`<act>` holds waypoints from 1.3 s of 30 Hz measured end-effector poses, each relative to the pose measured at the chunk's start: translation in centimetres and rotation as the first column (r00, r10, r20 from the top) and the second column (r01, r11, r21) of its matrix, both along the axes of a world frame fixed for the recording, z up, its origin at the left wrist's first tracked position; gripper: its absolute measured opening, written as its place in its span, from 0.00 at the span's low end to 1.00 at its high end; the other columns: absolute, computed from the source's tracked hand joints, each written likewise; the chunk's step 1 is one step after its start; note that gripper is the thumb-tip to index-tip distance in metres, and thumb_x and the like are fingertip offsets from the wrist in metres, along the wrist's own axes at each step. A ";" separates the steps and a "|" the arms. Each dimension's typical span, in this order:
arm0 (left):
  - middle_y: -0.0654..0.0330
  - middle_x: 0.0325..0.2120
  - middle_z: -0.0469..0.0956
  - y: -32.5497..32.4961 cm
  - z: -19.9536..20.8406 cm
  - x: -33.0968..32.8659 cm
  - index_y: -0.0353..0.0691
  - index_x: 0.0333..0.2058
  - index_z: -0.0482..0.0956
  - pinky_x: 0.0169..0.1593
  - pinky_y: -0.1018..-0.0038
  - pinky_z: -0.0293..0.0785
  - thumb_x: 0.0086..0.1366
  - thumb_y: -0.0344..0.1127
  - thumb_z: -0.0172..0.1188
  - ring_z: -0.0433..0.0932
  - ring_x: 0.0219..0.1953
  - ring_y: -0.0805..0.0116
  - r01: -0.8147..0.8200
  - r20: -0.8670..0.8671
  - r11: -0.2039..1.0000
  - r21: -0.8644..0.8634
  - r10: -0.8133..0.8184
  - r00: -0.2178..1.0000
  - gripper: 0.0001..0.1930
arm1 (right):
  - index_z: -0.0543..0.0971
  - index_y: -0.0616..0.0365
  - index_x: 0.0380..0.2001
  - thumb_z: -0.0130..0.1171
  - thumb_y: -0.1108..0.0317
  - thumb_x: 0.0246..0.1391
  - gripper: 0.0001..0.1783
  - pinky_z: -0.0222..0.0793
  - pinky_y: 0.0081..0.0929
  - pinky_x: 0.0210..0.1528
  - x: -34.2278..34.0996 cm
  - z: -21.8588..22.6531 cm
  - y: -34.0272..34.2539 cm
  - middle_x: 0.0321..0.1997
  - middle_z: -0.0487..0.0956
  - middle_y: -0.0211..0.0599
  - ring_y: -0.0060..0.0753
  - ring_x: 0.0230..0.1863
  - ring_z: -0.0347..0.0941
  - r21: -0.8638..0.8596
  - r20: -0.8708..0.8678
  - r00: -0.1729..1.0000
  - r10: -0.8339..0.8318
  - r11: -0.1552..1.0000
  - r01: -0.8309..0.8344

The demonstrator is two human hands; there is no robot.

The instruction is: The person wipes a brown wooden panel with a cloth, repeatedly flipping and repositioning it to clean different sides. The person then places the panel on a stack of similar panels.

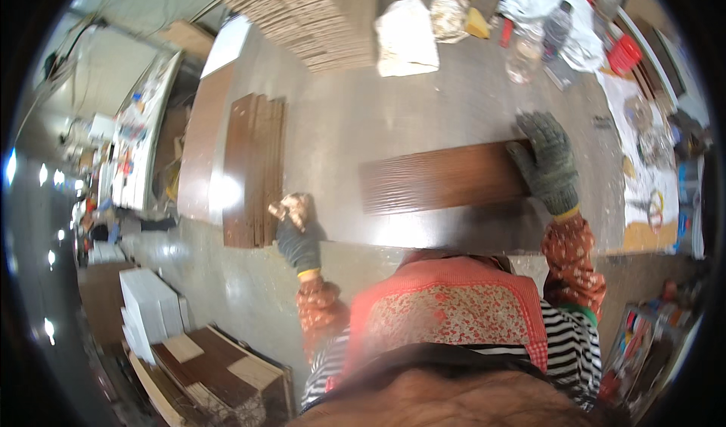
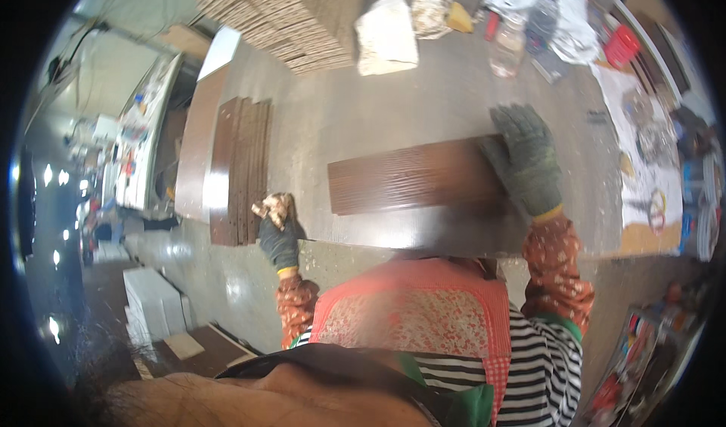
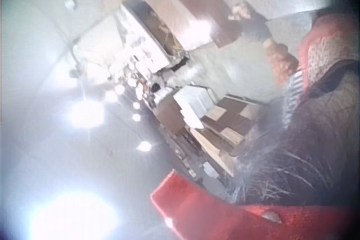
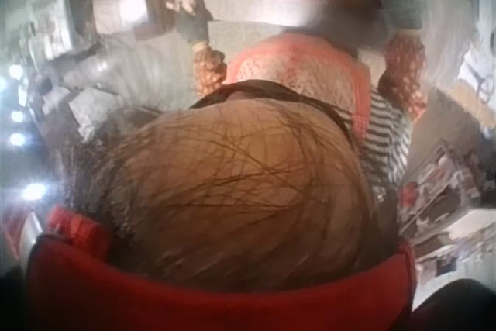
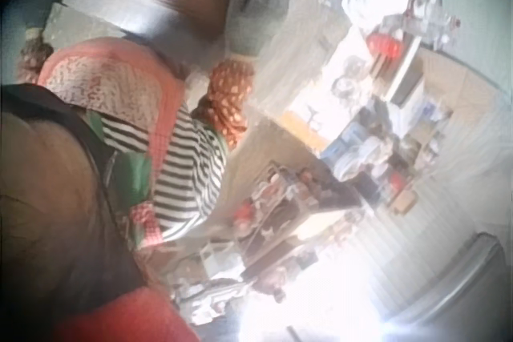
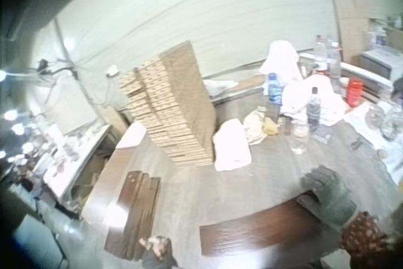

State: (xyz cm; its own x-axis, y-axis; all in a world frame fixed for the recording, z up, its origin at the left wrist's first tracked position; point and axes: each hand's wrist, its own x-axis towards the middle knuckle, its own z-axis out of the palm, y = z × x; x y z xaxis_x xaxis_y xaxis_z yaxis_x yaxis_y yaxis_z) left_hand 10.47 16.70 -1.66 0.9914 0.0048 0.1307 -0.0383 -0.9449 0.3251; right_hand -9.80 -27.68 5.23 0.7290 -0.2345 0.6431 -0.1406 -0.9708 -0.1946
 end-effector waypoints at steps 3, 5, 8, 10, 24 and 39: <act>0.51 0.37 0.85 1.3 1.1 1.0 0.35 0.54 0.76 0.43 0.66 0.80 0.64 0.43 0.67 0.84 0.36 0.61 0.198 0.033 0.948 -0.250 -0.196 0.980 0.24 | 0.76 0.55 0.58 0.67 0.58 0.57 0.27 0.62 0.49 0.69 0.2 -0.5 -0.2 0.61 0.76 0.42 0.53 0.65 0.69 -0.051 -0.003 0.997 0.073 0.996 -0.074; 0.55 0.37 0.85 -0.4 2.3 2.2 0.36 0.50 0.81 0.44 0.69 0.79 0.62 0.38 0.69 0.82 0.38 0.67 0.231 0.101 0.857 -0.461 -0.208 0.973 0.20 | 0.76 0.55 0.58 0.68 0.56 0.57 0.28 0.61 0.49 0.69 0.1 -0.9 -0.2 0.62 0.75 0.43 0.53 0.66 0.68 -0.048 -0.065 0.994 0.089 0.995 -0.092; 0.57 0.31 0.82 -5.5 5.8 4.4 0.36 0.47 0.81 0.26 0.72 0.76 0.59 0.43 0.72 0.79 0.26 0.69 0.288 0.128 0.748 -0.598 -0.266 0.955 0.21 | 0.75 0.54 0.60 0.69 0.54 0.55 0.32 0.61 0.49 0.70 0.1 -1.1 1.3 0.64 0.74 0.43 0.52 0.67 0.67 -0.021 -0.031 0.995 0.099 0.995 -0.100; 0.56 0.35 0.82 -9.4 8.5 4.1 0.35 0.51 0.78 0.29 0.73 0.78 0.60 0.43 0.73 0.80 0.29 0.69 0.196 0.035 0.545 -0.815 -0.292 0.956 0.25 | 0.70 0.56 0.66 0.69 0.49 0.54 0.40 0.60 0.45 0.70 0.4 -0.7 3.3 0.66 0.73 0.42 0.49 0.68 0.67 0.034 0.057 0.993 0.102 0.994 -0.104; 0.39 0.66 0.63 -19.4 11.1 -4.3 0.33 0.72 0.53 0.68 0.55 0.61 0.49 0.48 0.80 0.64 0.67 0.51 0.974 0.213 0.019 -0.227 -0.975 0.069 0.59 | 0.72 0.50 0.64 0.65 0.49 0.56 0.35 0.64 0.40 0.66 -2.1 -0.2 5.1 0.64 0.74 0.43 0.44 0.63 0.70 0.381 0.284 0.959 0.004 0.917 -0.117; 0.41 0.64 0.67 -20.4 9.8 -8.2 0.40 0.69 0.62 0.66 0.49 0.64 0.51 0.40 0.73 0.67 0.63 0.36 0.955 0.027 0.125 0.271 -0.992 0.122 0.47 | 0.73 0.54 0.62 0.65 0.43 0.54 0.38 0.67 0.42 0.63 -11.4 -8.1 -6.4 0.65 0.74 0.39 0.42 0.61 0.72 0.800 -0.242 0.807 -0.539 0.360 0.480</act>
State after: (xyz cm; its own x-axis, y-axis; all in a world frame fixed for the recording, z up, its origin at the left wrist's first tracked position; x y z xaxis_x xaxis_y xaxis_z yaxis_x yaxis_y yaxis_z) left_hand 2.31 -3.74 8.10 0.0896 -0.9839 0.1543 -0.9951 -0.0818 0.0560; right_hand -21.24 -34.13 -2.83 0.2541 -0.9671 -0.0105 -0.5128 -0.1255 -0.8493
